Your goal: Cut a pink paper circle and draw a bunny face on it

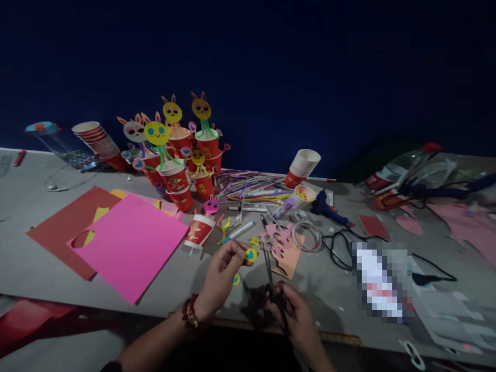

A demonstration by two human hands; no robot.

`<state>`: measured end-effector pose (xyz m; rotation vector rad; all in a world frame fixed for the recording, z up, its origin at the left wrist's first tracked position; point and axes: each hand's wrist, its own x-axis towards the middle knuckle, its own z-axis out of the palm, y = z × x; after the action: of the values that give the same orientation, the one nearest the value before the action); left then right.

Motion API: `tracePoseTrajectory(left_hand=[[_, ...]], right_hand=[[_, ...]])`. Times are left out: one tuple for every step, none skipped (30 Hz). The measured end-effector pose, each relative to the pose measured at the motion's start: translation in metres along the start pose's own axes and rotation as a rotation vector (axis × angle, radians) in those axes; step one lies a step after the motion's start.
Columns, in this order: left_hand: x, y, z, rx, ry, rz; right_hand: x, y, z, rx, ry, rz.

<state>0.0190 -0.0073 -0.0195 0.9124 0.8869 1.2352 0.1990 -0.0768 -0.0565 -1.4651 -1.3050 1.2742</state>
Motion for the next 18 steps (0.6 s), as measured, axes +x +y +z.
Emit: tracePoseTrajectory(left_hand=[[0.001,-0.001,-0.001,0.012,0.0,0.007],[0.001,-0.001,-0.003,0.028,-0.002,0.014],[0.002,-0.001,-0.005,0.047,-0.003,0.018],[0.002,-0.001,-0.006,0.068,-0.002,0.016],[0.002,0.0,-0.008,0.086,-0.001,0.012],[0.002,0.0,-0.009,0.103,-0.004,0.003],[0.002,0.001,-0.01,0.12,-0.011,-0.005],[0.002,0.002,-0.012,0.138,-0.021,-0.01],[0.002,0.003,-0.013,0.156,-0.035,-0.012],[0.002,0.005,-0.015,0.179,-0.049,-0.01],[0.002,0.006,-0.017,0.208,-0.062,-0.004],[0.002,0.007,-0.019,0.243,-0.073,0.005],[0.002,0.008,-0.022,0.285,-0.085,0.018],[0.002,0.01,-0.025,0.332,-0.098,0.031],[0.003,0.011,-0.028,0.383,-0.113,0.046],[0.003,0.012,-0.032,0.438,-0.134,0.062],[0.003,0.013,-0.035,0.498,-0.157,0.08],[0.003,0.013,-0.039,0.565,-0.182,0.1]], right_hand=[[-0.001,0.002,-0.006,-0.106,0.019,-0.014],[-0.002,0.005,-0.011,-0.227,0.051,-0.037],[-0.004,0.007,-0.017,-0.35,0.083,-0.069],[-0.005,0.008,-0.021,-0.465,0.112,-0.102],[-0.006,0.009,-0.026,-0.569,0.129,-0.136],[-0.008,0.01,-0.029,-0.662,0.128,-0.167],[-0.008,0.009,-0.031,-0.745,0.118,-0.191],[-0.009,0.009,-0.032,-0.824,0.104,-0.203],[-0.009,0.007,-0.032,-0.895,0.096,-0.205],[-0.008,0.006,-0.032,-0.955,0.094,-0.198],[-0.007,0.004,-0.031,-1.005,0.092,-0.186],[-0.005,0.003,-0.03,-1.044,0.089,-0.17],[-0.003,0.001,-0.029,-1.076,0.083,-0.155],[-0.002,-0.002,-0.029,-1.101,0.074,-0.142],[0.0,-0.004,-0.028,-1.123,0.065,-0.132],[0.002,-0.006,-0.028,-1.143,0.053,-0.128],[0.004,-0.009,-0.028,-1.158,0.041,-0.123],[0.006,-0.011,-0.028,-1.171,0.03,-0.115]])
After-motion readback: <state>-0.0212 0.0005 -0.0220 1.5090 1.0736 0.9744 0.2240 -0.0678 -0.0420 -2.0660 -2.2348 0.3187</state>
